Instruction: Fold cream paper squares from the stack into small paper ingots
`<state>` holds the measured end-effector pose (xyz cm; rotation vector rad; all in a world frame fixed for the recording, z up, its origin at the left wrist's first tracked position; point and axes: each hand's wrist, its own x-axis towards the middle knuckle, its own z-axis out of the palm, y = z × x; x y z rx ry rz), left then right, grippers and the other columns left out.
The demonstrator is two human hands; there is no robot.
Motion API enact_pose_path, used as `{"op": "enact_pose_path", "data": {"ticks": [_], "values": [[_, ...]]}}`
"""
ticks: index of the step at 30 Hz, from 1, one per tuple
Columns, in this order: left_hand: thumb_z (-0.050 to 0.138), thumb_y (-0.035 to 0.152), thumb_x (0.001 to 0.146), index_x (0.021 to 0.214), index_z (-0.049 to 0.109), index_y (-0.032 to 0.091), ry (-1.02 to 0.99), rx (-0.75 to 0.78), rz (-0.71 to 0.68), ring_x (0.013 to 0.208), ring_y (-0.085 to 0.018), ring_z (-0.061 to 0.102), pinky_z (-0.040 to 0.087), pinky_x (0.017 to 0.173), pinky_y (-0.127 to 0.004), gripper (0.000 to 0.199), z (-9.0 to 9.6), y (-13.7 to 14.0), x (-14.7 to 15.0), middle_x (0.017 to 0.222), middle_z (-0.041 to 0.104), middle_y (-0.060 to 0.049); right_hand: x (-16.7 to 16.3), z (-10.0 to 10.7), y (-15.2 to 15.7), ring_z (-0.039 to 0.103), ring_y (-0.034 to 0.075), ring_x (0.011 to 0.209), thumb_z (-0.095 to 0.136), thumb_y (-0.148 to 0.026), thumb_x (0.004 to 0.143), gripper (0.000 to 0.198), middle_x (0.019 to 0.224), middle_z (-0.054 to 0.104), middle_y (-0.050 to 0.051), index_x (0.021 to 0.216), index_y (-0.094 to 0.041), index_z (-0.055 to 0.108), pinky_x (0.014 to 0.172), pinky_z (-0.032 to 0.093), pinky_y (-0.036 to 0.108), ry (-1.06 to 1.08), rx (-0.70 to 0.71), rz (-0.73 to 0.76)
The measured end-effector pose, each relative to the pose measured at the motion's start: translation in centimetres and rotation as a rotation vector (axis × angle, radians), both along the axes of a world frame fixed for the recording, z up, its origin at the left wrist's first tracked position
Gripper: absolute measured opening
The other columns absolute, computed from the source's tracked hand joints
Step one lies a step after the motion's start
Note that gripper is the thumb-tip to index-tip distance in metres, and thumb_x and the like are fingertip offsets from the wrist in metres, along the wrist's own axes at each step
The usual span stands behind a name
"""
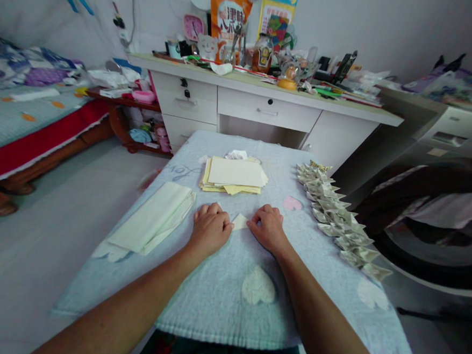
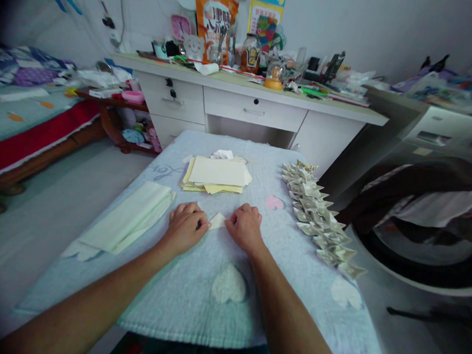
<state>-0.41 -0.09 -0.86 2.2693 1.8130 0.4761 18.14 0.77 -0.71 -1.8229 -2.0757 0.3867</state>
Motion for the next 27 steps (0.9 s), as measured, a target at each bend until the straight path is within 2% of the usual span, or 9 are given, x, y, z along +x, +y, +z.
{"op": "enact_pose_path", "data": {"ticks": [7, 9, 13, 17, 27], "values": [[0.059, 0.033, 0.08, 0.075, 0.063, 0.022, -0.008, 0.015, -0.004, 0.097, -0.025, 0.045, 0.031, 0.077, -0.037, 0.013, -0.2, -0.1, -0.1, 0.096, 0.057, -0.005, 0.0, -0.1, 0.0, 0.044, 0.022, 0.094, 0.065, -0.031, 0.08, 0.014, 0.094, 0.056, 0.006, 0.072, -0.018, 0.065, 0.078, 0.029, 0.033, -0.003, 0.004, -0.009], [0.06, 0.032, 0.08, 0.086, 0.064, 0.024, -0.034, 0.038, -0.024, 0.099, -0.025, 0.044, 0.031, 0.08, -0.038, 0.011, -0.3, -0.1, -0.2, 0.098, 0.057, -0.004, 0.0, -0.2, 0.0, 0.044, 0.022, 0.094, 0.066, -0.031, 0.079, 0.014, 0.093, 0.056, 0.006, 0.072, -0.019, 0.065, 0.078, 0.029, 0.033, 0.003, 0.01, -0.009], [0.06, 0.025, 0.08, 0.11, 0.064, 0.032, -0.107, 0.083, -0.152, 0.102, -0.025, 0.043, 0.031, 0.086, -0.04, 0.031, -0.6, 0.2, -0.3, 0.106, 0.057, -0.003, 0.0, -0.4, 0.1, 0.045, 0.022, 0.093, 0.065, -0.032, 0.079, 0.016, 0.093, 0.056, 0.005, 0.072, -0.019, 0.065, 0.078, 0.029, 0.033, 0.006, 0.018, -0.006], [0.055, 0.019, 0.083, 0.107, 0.069, 0.035, -0.137, 0.099, -0.252, 0.103, -0.024, 0.042, 0.031, 0.088, -0.041, 0.032, -1.0, 0.6, -0.5, 0.108, 0.058, -0.002, 0.1, -0.4, 0.0, 0.045, 0.022, 0.094, 0.065, -0.033, 0.08, 0.017, 0.093, 0.056, 0.005, 0.072, -0.019, 0.065, 0.078, 0.029, 0.033, 0.005, 0.019, -0.005], [0.057, 0.02, 0.082, 0.107, 0.069, 0.035, -0.133, 0.079, -0.215, 0.1, -0.023, 0.044, 0.033, 0.086, -0.041, 0.032, -1.4, 0.6, -0.5, 0.103, 0.059, -0.002, 0.7, 0.0, 0.2, 0.045, 0.021, 0.094, 0.06, -0.034, 0.085, 0.018, 0.096, 0.056, 0.006, 0.077, -0.019, 0.066, 0.078, 0.029, 0.032, -0.04, -0.021, 0.002]]}}
